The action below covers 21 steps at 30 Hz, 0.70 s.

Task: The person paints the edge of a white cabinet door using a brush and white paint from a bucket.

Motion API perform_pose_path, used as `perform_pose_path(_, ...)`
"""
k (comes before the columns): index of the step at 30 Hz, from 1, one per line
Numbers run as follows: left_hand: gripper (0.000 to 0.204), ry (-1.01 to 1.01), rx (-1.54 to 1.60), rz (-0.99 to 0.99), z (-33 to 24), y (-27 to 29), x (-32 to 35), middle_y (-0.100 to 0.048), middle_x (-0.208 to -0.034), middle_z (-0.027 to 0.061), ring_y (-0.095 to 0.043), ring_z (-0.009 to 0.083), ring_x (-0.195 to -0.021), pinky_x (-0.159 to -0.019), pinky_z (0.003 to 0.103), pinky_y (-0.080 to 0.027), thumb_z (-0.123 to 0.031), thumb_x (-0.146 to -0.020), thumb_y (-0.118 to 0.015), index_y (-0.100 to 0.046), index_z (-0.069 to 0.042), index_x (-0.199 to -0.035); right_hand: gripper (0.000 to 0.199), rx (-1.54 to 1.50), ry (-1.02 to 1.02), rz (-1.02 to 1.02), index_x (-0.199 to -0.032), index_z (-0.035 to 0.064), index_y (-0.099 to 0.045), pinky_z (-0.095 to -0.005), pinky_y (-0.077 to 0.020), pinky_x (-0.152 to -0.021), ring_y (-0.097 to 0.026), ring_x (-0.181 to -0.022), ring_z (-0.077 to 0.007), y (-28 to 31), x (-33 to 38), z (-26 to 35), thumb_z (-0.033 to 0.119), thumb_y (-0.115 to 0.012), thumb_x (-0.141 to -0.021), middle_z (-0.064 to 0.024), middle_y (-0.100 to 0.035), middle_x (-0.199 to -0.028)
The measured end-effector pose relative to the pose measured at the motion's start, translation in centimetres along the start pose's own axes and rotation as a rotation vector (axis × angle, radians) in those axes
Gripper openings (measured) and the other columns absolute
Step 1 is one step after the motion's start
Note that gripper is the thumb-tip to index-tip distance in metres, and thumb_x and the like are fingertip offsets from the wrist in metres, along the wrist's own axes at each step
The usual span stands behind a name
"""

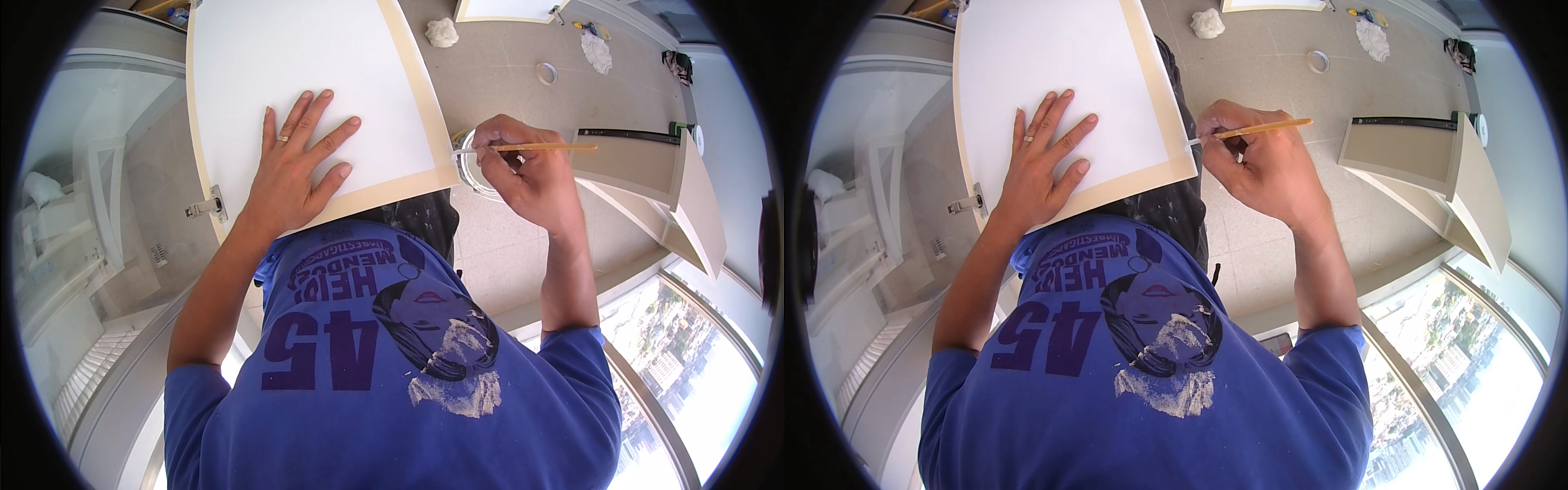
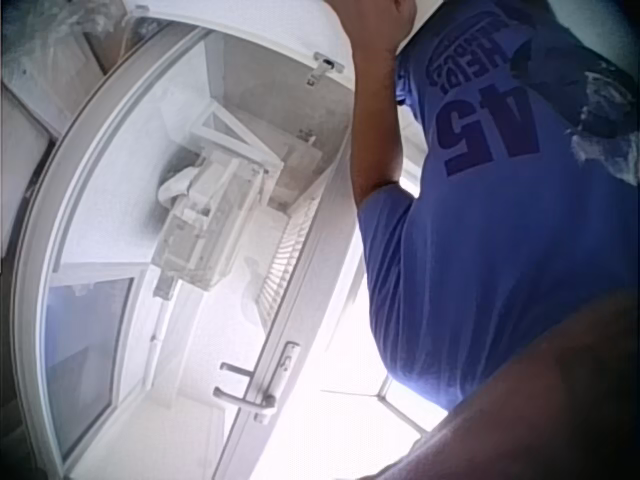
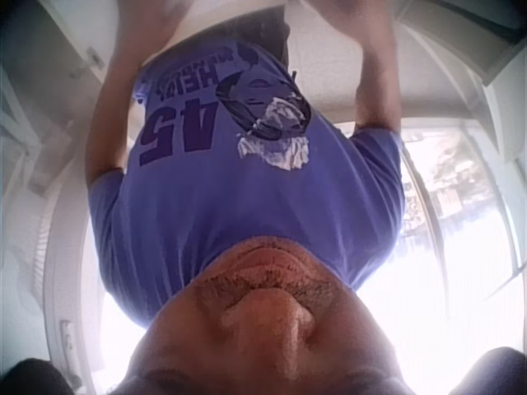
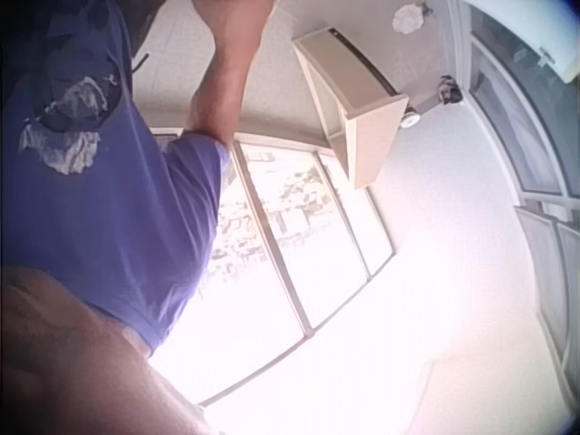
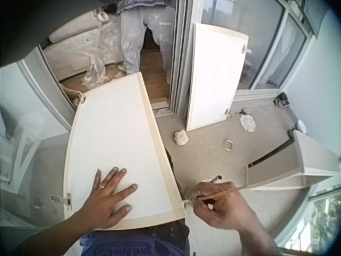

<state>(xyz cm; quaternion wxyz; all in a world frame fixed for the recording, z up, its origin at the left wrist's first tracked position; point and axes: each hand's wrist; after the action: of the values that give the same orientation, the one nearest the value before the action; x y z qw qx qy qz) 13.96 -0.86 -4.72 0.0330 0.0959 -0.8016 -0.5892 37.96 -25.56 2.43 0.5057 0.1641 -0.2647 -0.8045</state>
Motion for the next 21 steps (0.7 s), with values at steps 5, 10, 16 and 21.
perform_pose_path(5,0.053,-0.001,-0.001,0.001,0.0,0.0,0.0,-0.033,-0.178,0.0141,-0.025,0.0373,-0.167,-0.133,0.066,-0.004,-0.042,-0.108,-0.056,-0.061,-0.025,-0.159,0.012,0.009,0.022,-0.056,-0.104,0.0009,-0.069,-0.0345,-0.0590,-0.070,-0.073,-0.072,-0.0219,-0.8,-1.2,-0.5,0.005,-0.068,-0.093,-0.0120,-0.075,-0.088)
perform_pose_path(10,0.053,-0.004,-0.003,-0.007,0.0,-0.1,0.0,-0.034,-0.178,0.0142,-0.025,0.0372,-0.166,-0.133,0.066,-0.004,-0.043,-0.108,-0.056,-0.061,-0.026,-0.159,0.012,0.047,0.039,-0.088,-0.105,0.0013,-0.069,-0.0355,-0.0607,-0.070,-0.075,-0.074,-0.0230,-1.1,-1.8,-0.7,0.005,-0.068,-0.094,-0.0130,-0.076,-0.089)
perform_pose_path(16,0.053,-0.006,-0.003,-0.008,0.2,-0.2,0.0,-0.034,-0.178,0.0143,-0.026,0.0375,-0.166,-0.133,0.066,-0.004,-0.043,-0.108,-0.056,-0.061,-0.026,-0.159,0.011,0.015,0.042,-0.120,-0.106,0.0020,-0.070,-0.0359,-0.0604,-0.070,-0.075,-0.074,-0.0238,-1.3,-1.5,-0.5,0.004,-0.068,-0.094,-0.0132,-0.076,-0.089)
perform_pose_path(21,0.053,-0.002,0.004,-0.004,0.0,0.0,0.0,-0.034,-0.178,0.0143,-0.026,0.0375,-0.166,-0.132,0.066,-0.004,-0.042,-0.108,-0.056,-0.061,-0.026,-0.159,0.008,0.038,0.071,-0.063,-0.104,-0.0004,-0.070,-0.0295,-0.0577,-0.070,-0.070,-0.079,-0.0136,-1.4,-0.8,-0.9,0.000,-0.067,-0.097,-0.0088,-0.074,-0.089)
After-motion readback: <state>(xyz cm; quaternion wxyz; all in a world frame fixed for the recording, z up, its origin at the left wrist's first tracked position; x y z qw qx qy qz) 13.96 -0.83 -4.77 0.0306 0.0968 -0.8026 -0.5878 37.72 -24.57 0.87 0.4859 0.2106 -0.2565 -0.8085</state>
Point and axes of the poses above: each hand's wrist, its own x-axis away from the middle knuckle, its own y-axis out of the back of the hand, z = x × y
